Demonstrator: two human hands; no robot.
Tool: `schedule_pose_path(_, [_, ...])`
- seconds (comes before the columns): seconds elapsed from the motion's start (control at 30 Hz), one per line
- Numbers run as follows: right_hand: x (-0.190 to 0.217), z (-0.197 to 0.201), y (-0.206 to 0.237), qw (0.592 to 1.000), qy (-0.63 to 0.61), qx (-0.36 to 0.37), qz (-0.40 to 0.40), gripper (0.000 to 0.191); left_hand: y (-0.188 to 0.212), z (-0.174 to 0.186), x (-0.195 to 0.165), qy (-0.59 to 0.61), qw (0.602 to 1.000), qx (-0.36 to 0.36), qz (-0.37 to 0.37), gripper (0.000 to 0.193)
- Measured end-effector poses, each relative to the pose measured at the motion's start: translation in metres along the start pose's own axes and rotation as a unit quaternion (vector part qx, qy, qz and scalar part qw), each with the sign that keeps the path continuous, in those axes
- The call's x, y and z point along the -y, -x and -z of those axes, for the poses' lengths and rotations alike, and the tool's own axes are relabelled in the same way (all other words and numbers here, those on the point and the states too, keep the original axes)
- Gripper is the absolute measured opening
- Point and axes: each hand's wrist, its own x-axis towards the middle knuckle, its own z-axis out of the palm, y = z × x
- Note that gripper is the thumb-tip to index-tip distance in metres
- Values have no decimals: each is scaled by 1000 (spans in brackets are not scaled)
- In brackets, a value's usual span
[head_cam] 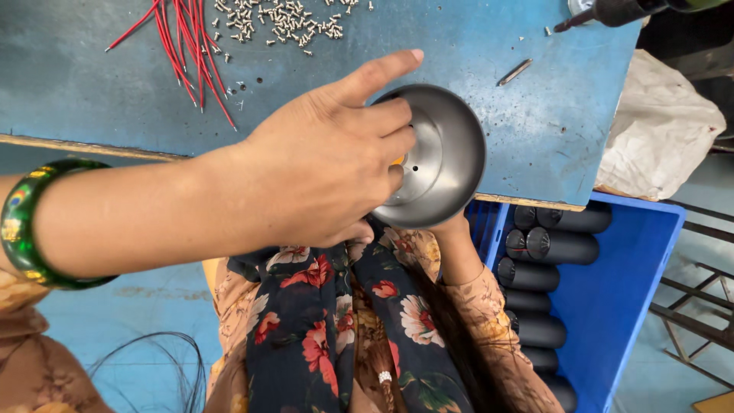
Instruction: The person assembles LED light fixtures by drilling holes in cylindrical housings, inserting LED modules with wires, and securing them with screws. They repeat the process for multiple units, handling screws, washers, and wires on a blue workbench.
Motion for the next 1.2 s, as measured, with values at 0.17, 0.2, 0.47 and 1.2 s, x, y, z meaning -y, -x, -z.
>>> schedule_pose_path(0.17, [-3, 0, -3, 1000, -5, 2, -1, 99, -4, 0, -7, -45, 999, 18, 2, 66])
schedule_pose_path(0.2, [-4, -2, -5, 1000, -8, 3, 2, 99, -5, 0, -9, -45, 999, 17, 2, 64])
schedule_pose_path(0.47, [-2, -3, -11, 1000, -17, 7, 2, 99, -8, -1, -14, -6, 998, -53, 44, 16])
schedule_pose_path(1.2, [1, -3, -11, 1000, -19, 11, 7, 100, -2, 0, -19, -42, 994, -62, 75, 16])
